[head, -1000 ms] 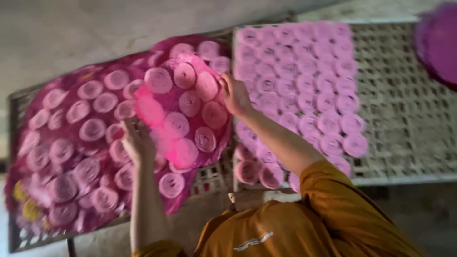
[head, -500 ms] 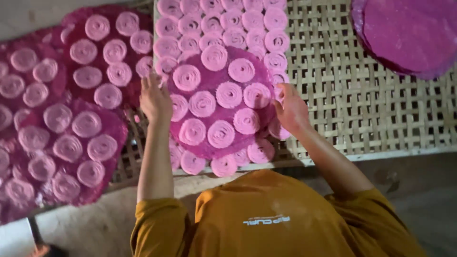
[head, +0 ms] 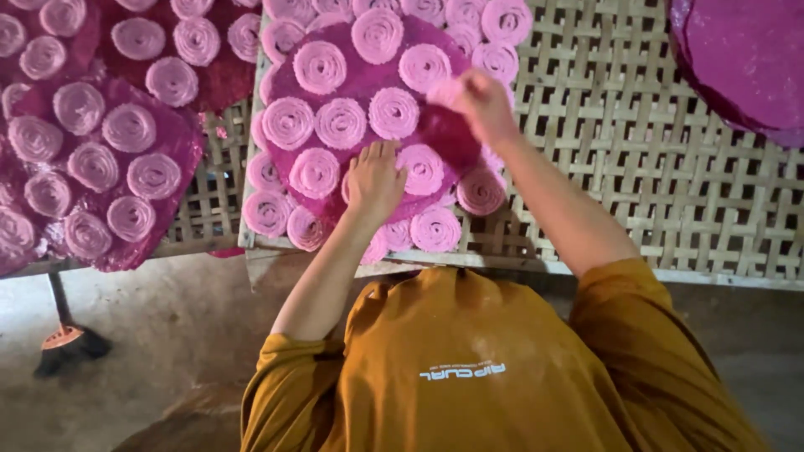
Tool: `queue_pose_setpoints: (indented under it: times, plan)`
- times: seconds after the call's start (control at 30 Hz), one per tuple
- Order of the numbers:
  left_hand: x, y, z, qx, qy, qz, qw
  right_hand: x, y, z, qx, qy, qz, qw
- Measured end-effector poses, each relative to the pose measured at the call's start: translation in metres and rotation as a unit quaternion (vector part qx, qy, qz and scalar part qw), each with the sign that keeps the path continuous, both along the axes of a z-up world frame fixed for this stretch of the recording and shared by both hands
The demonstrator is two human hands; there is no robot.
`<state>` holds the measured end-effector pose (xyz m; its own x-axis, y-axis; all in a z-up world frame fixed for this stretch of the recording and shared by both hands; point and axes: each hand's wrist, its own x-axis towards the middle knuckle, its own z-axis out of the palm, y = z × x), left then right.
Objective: The person places pink rolled fabric roses onto a glittery pink circular base, arranging them in a dense pattern. They repeatedly pick up roses from a nearby tray and position them on the base, filling gaps and adjusting placement by hand.
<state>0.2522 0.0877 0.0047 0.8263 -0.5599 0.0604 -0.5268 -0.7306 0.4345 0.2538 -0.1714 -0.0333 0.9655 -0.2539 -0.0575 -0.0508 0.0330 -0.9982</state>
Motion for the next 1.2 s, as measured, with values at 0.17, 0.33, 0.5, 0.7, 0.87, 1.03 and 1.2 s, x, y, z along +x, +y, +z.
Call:
queue_pose_setpoints:
  times: [0.17, 0.33, 0.5, 0.7, 0.87, 1.03, 1.2]
  plan:
    - [0.001, -0.008, -0.006, -0.012, 0.048, -0.008, 0.999, -0.036, -0.043, 0.031, 0.299, -0.029, 0.007, 0.954]
    - [-0.002, -0.014, 0.004, -0.049, 0.154, -0.034, 0.986, -0.159, -0.008, 0.049, 0.136, 0.309, -0.014, 0.941]
    - [-0.001, -0.021, 0.004, -0.073, 0.176, -0.045, 0.981, -0.22, 0.05, 0.01, 0.112, 0.201, 0.073, 0.97]
    - [0.006, -0.019, -0.002, -0.119, 0.187, -0.062, 0.973, -0.222, 0.076, 0.013, -0.299, 0.1, -0.044, 0.948]
    - [0.005, -0.022, 0.003, -0.16, 0.251, -0.064, 0.953, -0.213, 0.079, 0.043, -0.461, 0.084, -0.068, 0.881]
    - [-0.022, -0.044, 0.044, -0.251, 0.224, -0.176, 0.925, -0.195, 0.075, 0.045, 0.263, 0.169, -0.082, 0.946]
    - [-0.021, -0.076, 0.052, -0.241, 0.206, -0.272, 0.909, -0.179, 0.02, -0.001, 0.459, 0.095, -0.199, 0.861]
